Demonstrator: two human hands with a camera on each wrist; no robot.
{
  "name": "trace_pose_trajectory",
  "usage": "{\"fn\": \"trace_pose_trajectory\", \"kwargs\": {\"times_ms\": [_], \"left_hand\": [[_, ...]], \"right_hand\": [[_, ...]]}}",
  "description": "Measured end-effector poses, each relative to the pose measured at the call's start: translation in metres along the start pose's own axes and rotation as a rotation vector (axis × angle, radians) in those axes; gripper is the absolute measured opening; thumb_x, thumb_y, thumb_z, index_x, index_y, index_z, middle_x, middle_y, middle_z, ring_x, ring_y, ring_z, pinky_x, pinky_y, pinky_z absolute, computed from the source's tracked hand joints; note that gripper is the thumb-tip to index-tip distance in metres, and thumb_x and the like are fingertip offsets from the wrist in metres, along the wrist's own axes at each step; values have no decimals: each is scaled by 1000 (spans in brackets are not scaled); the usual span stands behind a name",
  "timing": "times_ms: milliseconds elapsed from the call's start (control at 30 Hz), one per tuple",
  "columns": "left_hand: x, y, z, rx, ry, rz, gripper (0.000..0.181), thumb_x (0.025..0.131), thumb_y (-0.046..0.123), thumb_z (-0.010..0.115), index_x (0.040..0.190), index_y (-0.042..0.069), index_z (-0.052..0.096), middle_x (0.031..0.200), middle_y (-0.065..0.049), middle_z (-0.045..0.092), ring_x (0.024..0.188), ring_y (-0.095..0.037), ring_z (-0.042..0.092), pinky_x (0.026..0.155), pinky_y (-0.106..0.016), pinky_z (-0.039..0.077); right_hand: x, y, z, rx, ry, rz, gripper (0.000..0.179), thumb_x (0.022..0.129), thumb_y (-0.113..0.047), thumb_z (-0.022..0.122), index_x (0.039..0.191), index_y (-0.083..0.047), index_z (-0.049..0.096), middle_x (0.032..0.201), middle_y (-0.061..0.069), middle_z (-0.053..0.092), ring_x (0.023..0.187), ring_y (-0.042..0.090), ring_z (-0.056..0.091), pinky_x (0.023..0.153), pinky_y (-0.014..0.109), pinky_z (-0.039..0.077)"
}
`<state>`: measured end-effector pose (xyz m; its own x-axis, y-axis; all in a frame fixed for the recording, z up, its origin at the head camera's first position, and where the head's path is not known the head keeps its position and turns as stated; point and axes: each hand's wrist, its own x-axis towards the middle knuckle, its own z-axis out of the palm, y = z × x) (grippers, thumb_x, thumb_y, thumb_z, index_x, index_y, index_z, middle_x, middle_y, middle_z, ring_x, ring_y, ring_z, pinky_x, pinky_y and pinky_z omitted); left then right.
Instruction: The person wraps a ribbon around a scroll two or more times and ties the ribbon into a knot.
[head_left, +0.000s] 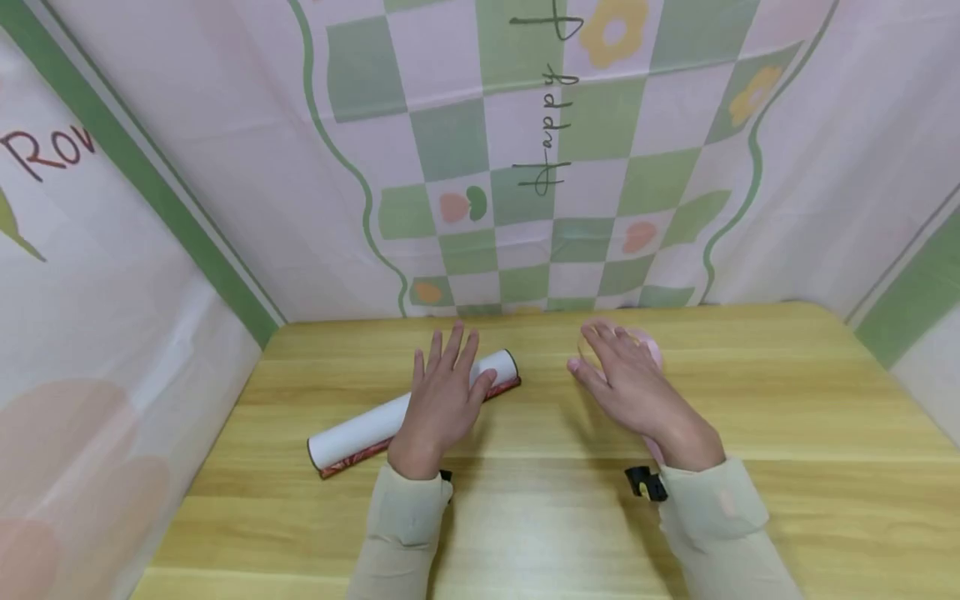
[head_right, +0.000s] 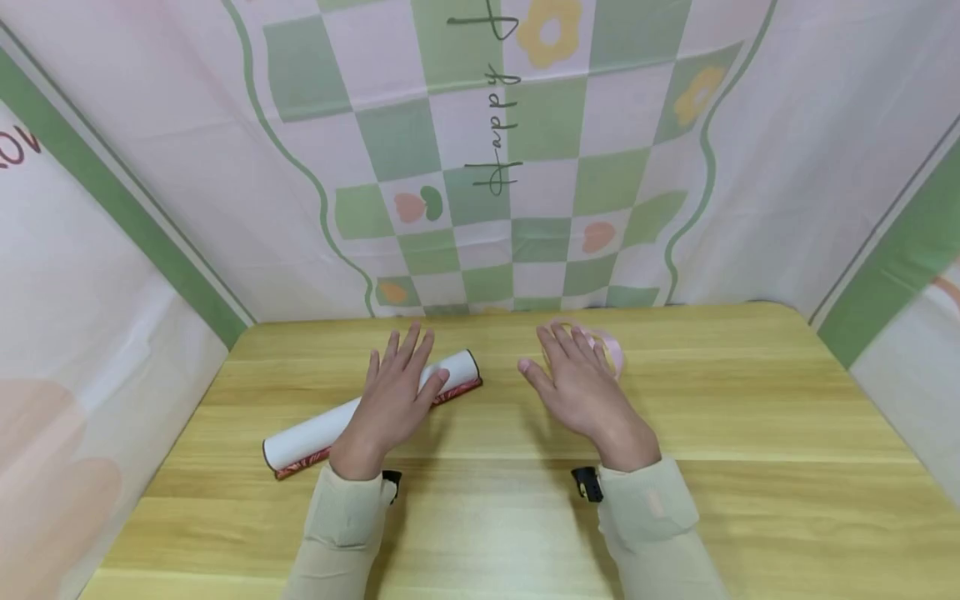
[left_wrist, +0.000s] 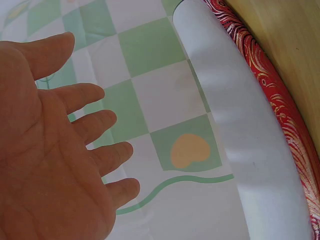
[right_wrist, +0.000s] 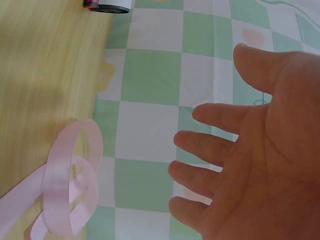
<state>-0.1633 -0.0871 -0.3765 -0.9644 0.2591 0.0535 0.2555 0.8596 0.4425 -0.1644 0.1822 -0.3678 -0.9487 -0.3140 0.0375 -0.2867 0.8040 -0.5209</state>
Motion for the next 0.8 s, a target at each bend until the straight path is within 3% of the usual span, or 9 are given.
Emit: {"fn": "trace_pose_trajectory", "kwargs": {"times_ms": [333, 467, 500, 633, 700, 800], "left_hand": [[-1, -1, -1, -4, -6, -5, 65, 113, 47, 39, 168, 15, 26, 179, -8, 10, 166, -38, 2, 132, -63, 1], [-2, -1, 3, -16, -15, -9, 64, 113, 46, 41, 168, 16, 27, 179, -8, 10, 166, -39, 3, 132, -64, 1], [-2, -1, 4, -19, -16, -8, 64, 113, 46, 42, 168, 16, 27, 179, -9, 11, 165, -39, 4, 131, -65, 2], [-4, -2, 3, -23, 3, 16, 63, 112, 42, 47, 166, 12, 33, 176, -16, 19, 164, -43, 14, 130, -67, 11], [-3, -2, 1, -22, 57, 62, 59, 111, 38, 52, 161, 9, 41, 171, -20, 32, 160, -43, 28, 128, -65, 24], [0, -1, -1, -31, 162, 154, 49, 110, 32, 58, 151, 5, 55, 155, -22, 55, 144, -40, 52, 117, -58, 44]], "right_hand": [[0, 2, 0, -3, 1, -16, 71, 114, -44, 42, 162, 6, 27, 170, 32, 21, 154, 62, 14, 123, 76, 8], [-2, 15, -2, 3, -21, -11, 74, 112, -42, 48, 160, 10, 29, 168, 36, 23, 154, 61, 16, 122, 76, 15], [-3, 19, -2, 14, -42, 8, 75, 111, -42, 50, 160, 11, 29, 167, 37, 23, 154, 61, 19, 122, 75, 18], [-6, 35, -5, 21, -172, 167, 74, 107, -40, 60, 153, 15, 38, 150, 38, 50, 138, 55, 50, 110, 70, 42], [-6, 43, -6, 10, -221, 253, 67, 103, -38, 65, 143, 14, 50, 134, 34, 64, 119, 48, 63, 99, 63, 51], [-5, 51, -5, -6, -248, 330, 47, 98, -34, 72, 118, 8, 67, 111, 24, 72, 96, 36, 65, 84, 50, 53]]}}
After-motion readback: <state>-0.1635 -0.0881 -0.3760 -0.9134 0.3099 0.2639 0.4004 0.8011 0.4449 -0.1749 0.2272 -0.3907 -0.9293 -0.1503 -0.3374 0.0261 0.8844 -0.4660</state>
